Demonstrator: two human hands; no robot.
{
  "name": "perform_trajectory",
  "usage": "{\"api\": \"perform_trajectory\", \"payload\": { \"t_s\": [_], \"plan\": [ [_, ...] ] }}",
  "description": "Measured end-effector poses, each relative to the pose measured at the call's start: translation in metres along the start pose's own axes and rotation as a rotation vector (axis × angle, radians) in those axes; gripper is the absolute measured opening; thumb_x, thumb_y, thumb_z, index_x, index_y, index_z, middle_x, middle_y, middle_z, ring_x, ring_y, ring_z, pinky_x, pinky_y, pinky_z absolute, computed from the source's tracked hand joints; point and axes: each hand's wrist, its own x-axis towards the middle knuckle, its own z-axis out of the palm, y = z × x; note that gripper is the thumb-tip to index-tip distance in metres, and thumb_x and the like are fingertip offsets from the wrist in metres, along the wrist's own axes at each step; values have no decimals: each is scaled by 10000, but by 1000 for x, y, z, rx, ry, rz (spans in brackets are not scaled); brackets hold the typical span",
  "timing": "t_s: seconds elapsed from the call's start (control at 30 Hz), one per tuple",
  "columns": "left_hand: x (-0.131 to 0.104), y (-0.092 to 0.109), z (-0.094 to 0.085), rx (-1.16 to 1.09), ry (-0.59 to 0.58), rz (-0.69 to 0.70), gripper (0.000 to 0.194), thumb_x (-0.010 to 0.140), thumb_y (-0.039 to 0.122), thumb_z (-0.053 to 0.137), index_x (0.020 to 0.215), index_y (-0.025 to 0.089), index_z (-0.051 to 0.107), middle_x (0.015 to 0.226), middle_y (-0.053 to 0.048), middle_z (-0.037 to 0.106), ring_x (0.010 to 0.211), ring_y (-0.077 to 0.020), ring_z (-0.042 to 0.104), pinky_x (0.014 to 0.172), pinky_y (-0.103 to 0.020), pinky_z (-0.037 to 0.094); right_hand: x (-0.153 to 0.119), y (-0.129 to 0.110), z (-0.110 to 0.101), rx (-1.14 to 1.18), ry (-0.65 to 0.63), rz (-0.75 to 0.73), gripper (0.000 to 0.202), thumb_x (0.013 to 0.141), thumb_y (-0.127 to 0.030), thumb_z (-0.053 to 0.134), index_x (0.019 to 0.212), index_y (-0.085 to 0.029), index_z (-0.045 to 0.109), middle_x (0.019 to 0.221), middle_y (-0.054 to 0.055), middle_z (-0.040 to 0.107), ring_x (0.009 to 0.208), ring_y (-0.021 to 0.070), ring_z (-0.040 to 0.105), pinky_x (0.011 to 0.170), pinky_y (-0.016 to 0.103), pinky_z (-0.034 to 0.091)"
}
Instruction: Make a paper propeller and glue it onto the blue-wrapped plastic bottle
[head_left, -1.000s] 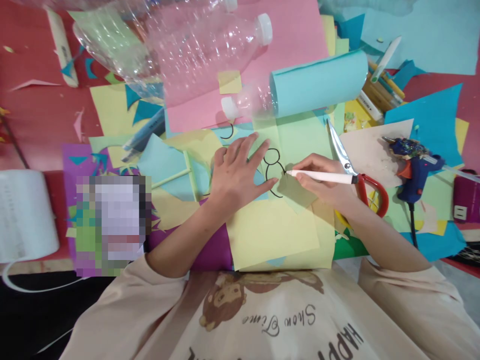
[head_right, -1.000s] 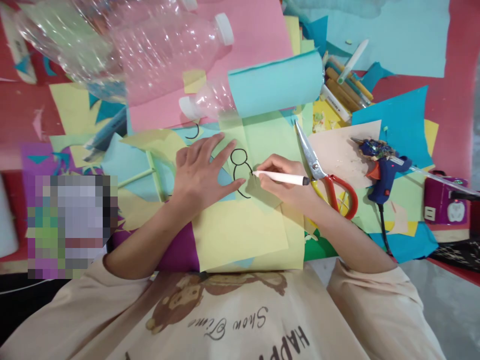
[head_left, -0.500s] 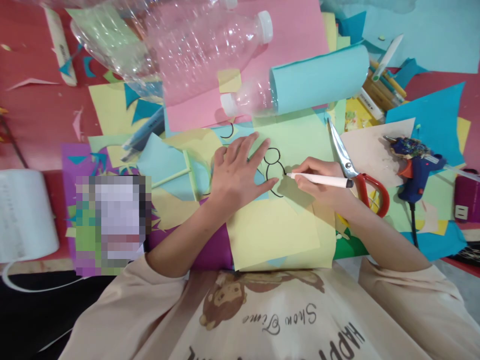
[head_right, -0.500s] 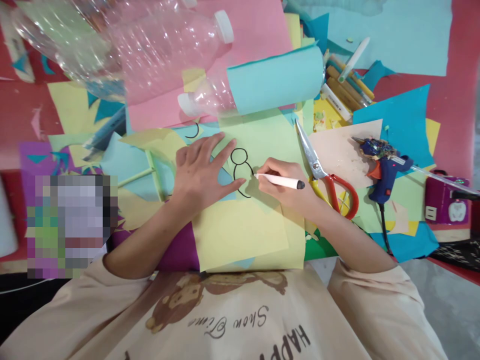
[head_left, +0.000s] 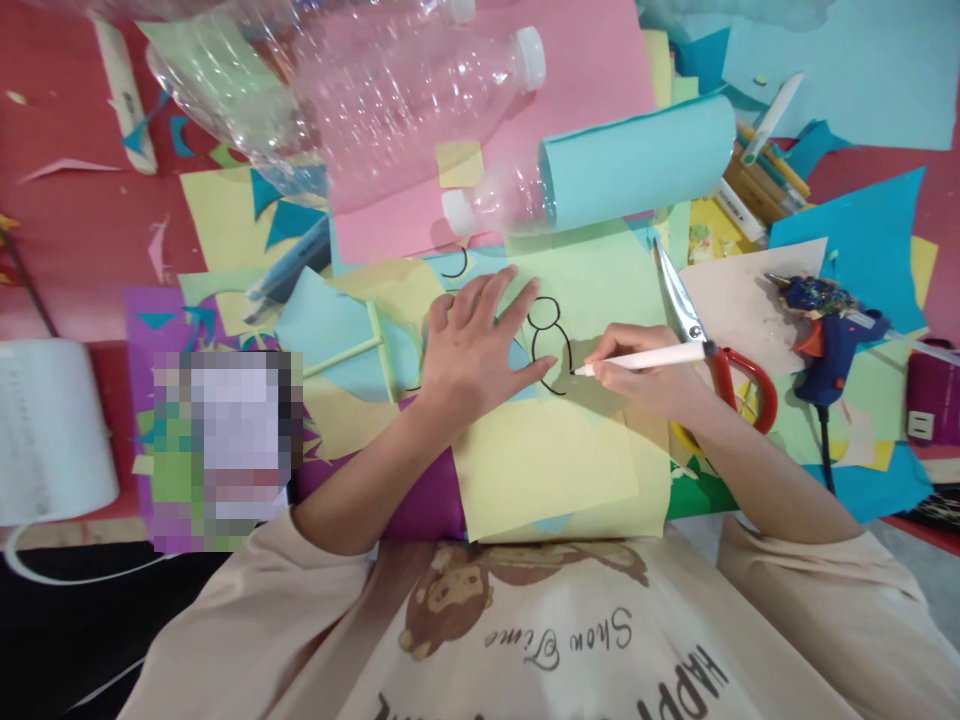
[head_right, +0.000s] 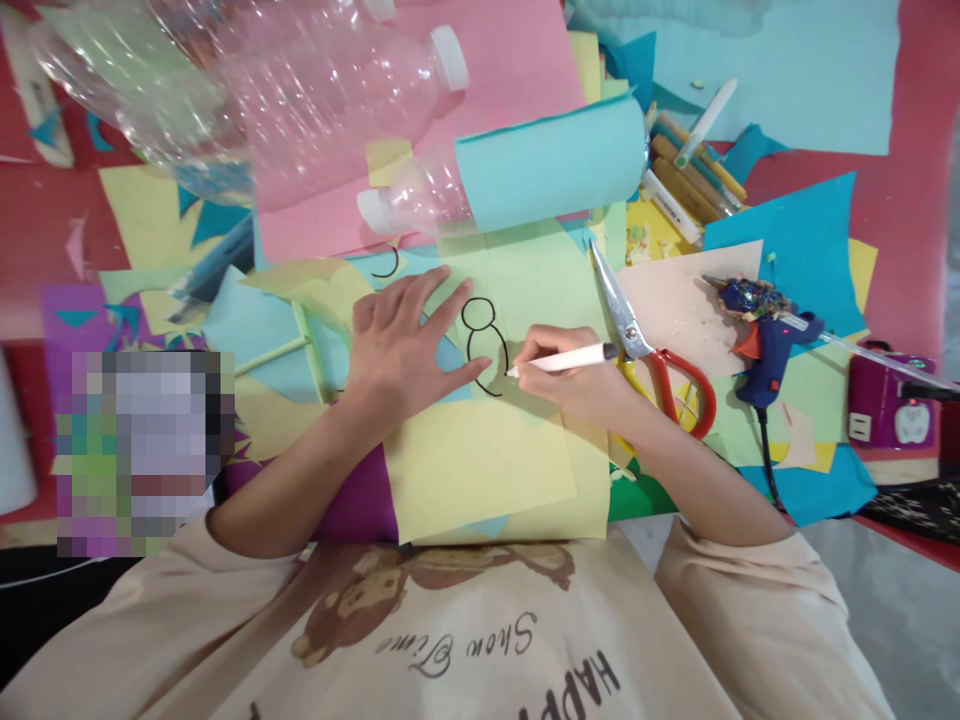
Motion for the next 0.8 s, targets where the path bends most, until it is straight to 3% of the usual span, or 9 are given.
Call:
{"api": "perform_trajectory", "payload": {
  "t_s": [0.3,0.8],
  "plan": [
    [0,0,-1,-16,-8,-1,692,820,559,568,1437,296,399,1509,-108,410,1356,-374,383,1053,-539,307,-3,-2,4,-35,-161,6,92,718,-111,597,651,-171,580,573,-42,557,519,69,421,455,209,288],
    [1,-2,3,-14,26,23,711,803,564,594,1425,264,424,1495,-131,426,1334,-385,406,1029,-526,326,-4,-2,3,-129,-205,9,80,752,-154,620,678,-167,593,601,-38,580,524,66,456,473,199,323]
  ]
}}
